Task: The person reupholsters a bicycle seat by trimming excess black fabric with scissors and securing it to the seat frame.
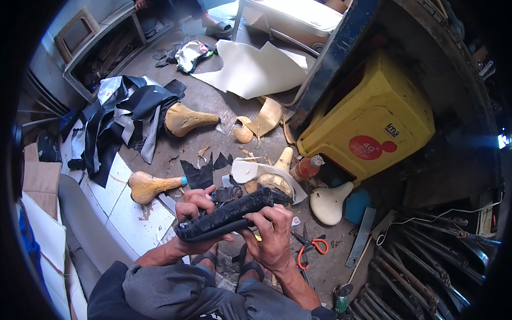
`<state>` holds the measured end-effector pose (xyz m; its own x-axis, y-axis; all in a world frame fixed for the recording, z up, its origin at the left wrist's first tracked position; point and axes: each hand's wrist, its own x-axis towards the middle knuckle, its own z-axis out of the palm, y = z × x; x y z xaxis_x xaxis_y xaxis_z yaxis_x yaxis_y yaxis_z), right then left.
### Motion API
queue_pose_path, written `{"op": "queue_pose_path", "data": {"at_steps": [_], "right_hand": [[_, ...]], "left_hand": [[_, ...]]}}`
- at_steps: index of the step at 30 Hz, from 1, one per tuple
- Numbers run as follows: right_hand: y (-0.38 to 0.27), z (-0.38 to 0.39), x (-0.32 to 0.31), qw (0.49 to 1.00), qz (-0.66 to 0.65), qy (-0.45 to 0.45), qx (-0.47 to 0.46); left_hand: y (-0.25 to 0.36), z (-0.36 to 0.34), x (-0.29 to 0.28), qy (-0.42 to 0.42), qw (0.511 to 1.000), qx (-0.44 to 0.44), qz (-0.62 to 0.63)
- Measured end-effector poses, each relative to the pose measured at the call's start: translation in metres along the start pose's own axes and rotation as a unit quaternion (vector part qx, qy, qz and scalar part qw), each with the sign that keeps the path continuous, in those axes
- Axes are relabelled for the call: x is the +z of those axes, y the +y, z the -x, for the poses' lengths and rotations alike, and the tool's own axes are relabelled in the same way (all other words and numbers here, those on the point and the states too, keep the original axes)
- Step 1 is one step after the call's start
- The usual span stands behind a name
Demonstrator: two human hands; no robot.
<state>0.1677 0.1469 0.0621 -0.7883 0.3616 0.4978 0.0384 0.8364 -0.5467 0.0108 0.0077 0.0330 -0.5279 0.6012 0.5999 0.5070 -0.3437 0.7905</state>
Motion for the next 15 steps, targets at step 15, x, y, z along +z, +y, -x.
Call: {"op": "queue_pose_path", "data": {"at_steps": [15], "right_hand": [[-0.01,-0.009,-0.008,0.998,-0.047,0.008,0.027]], "left_hand": [[-0.007,-0.002,-0.007,-0.038,0.999,0.022,-0.023]]}}
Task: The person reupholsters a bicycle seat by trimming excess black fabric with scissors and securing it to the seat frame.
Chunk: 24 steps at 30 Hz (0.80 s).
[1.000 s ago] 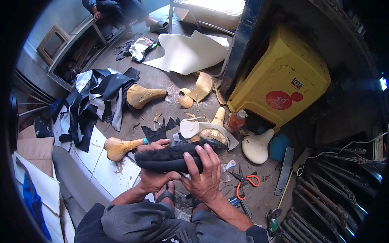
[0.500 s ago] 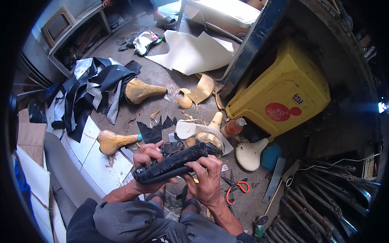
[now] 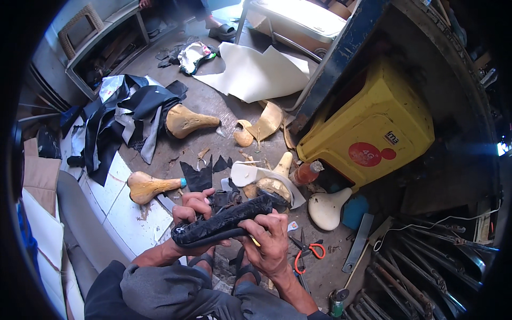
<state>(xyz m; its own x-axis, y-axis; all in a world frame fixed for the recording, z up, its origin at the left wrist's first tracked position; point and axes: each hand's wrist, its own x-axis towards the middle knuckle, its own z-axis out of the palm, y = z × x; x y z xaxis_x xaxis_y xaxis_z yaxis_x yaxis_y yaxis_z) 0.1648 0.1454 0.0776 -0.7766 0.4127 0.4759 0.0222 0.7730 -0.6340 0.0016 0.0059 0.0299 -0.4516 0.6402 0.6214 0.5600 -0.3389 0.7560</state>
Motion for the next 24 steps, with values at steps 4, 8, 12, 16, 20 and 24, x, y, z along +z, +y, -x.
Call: {"op": "queue_pose_path", "data": {"at_steps": [4,8,12,16,20,24], "right_hand": [[0.002,0.006,-0.002,0.999,-0.031,-0.022,0.024],[0.0,0.007,-0.005,0.998,-0.044,-0.038,0.036],[0.005,0.008,-0.006,0.996,-0.06,-0.058,0.041],[0.0,0.007,-0.012,0.997,-0.029,-0.065,0.027],[-0.005,0.004,-0.013,0.997,-0.008,-0.067,0.023],[-0.01,0.002,-0.012,0.999,-0.001,-0.048,0.018]], "left_hand": [[0.0,-0.004,-0.007,-0.037,0.998,0.032,0.035],[0.005,-0.005,-0.006,-0.044,0.997,0.026,0.06],[0.01,-0.009,-0.001,-0.038,0.995,0.031,0.092],[0.009,-0.009,-0.004,-0.085,0.993,0.057,0.062],[0.009,-0.006,-0.002,-0.077,0.994,0.053,0.052],[0.013,-0.009,-0.003,-0.034,0.996,0.056,0.059]]}}
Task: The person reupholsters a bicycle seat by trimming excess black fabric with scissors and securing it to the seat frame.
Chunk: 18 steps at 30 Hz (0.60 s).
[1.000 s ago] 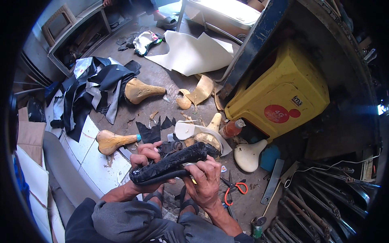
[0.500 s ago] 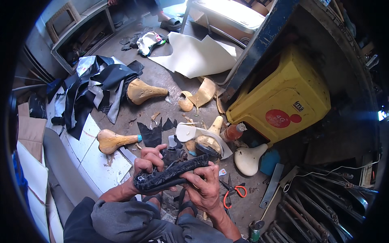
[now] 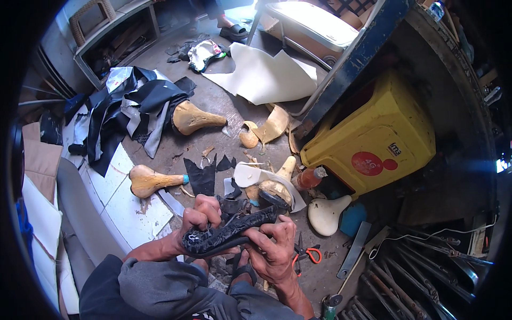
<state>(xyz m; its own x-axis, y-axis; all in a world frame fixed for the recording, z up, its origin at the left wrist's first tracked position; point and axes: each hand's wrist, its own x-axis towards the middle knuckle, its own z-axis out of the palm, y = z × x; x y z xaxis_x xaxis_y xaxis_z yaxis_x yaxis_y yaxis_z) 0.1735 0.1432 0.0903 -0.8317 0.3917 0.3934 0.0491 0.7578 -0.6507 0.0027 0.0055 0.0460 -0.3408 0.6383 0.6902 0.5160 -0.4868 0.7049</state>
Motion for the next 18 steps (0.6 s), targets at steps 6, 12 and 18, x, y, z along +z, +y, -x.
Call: {"op": "queue_pose_path", "data": {"at_steps": [6,12,18], "right_hand": [[0.003,0.008,-0.004,0.998,-0.053,-0.008,0.015],[-0.002,0.002,-0.003,0.998,-0.058,-0.005,0.003],[-0.004,0.003,-0.004,0.999,-0.023,-0.015,-0.037]], "left_hand": [[0.001,-0.007,-0.01,-0.027,0.999,0.005,0.022],[0.002,-0.009,-0.011,-0.027,0.999,0.01,0.04],[0.007,-0.012,-0.009,-0.023,0.998,0.011,0.064]]}}
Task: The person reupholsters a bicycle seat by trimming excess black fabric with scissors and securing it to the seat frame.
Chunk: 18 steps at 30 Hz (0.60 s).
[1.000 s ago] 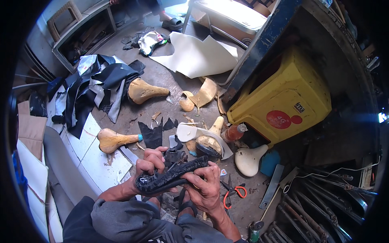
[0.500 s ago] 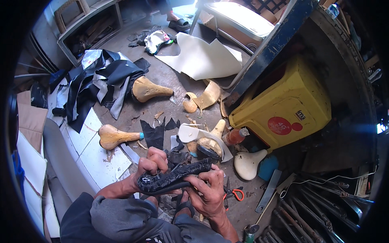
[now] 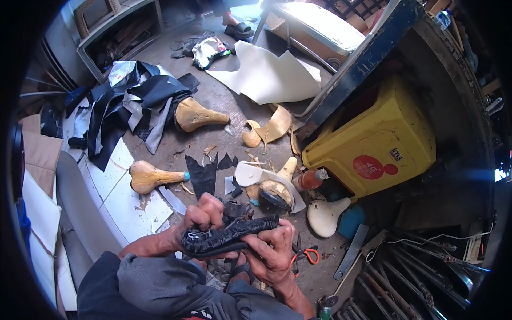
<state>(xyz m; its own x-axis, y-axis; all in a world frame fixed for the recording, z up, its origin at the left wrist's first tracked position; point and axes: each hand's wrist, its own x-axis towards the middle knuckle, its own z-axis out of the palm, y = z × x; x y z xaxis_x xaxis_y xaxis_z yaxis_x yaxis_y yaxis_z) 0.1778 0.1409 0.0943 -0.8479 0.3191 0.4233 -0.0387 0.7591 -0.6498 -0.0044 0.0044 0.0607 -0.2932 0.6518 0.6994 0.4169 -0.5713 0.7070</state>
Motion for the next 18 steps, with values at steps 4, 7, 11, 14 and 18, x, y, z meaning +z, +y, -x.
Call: {"op": "queue_pose_path", "data": {"at_steps": [4,7,11,14,18], "right_hand": [[0.001,0.004,0.005,0.999,0.021,0.03,0.012],[0.0,0.005,0.007,0.998,0.043,0.026,0.031],[-0.002,0.011,0.002,0.996,0.064,0.061,0.032],[0.007,0.01,0.013,0.984,-0.078,0.161,0.021],[0.006,0.003,0.007,1.0,-0.015,-0.007,0.009]], "left_hand": [[-0.001,-0.004,-0.001,-0.025,1.0,0.0,0.016],[0.002,-0.001,-0.008,-0.057,0.998,-0.035,0.002],[0.011,-0.006,-0.01,-0.107,0.994,-0.015,0.011],[0.009,-0.004,-0.013,-0.09,0.991,-0.046,0.093],[0.008,0.005,-0.018,-0.099,0.991,-0.036,0.079]]}}
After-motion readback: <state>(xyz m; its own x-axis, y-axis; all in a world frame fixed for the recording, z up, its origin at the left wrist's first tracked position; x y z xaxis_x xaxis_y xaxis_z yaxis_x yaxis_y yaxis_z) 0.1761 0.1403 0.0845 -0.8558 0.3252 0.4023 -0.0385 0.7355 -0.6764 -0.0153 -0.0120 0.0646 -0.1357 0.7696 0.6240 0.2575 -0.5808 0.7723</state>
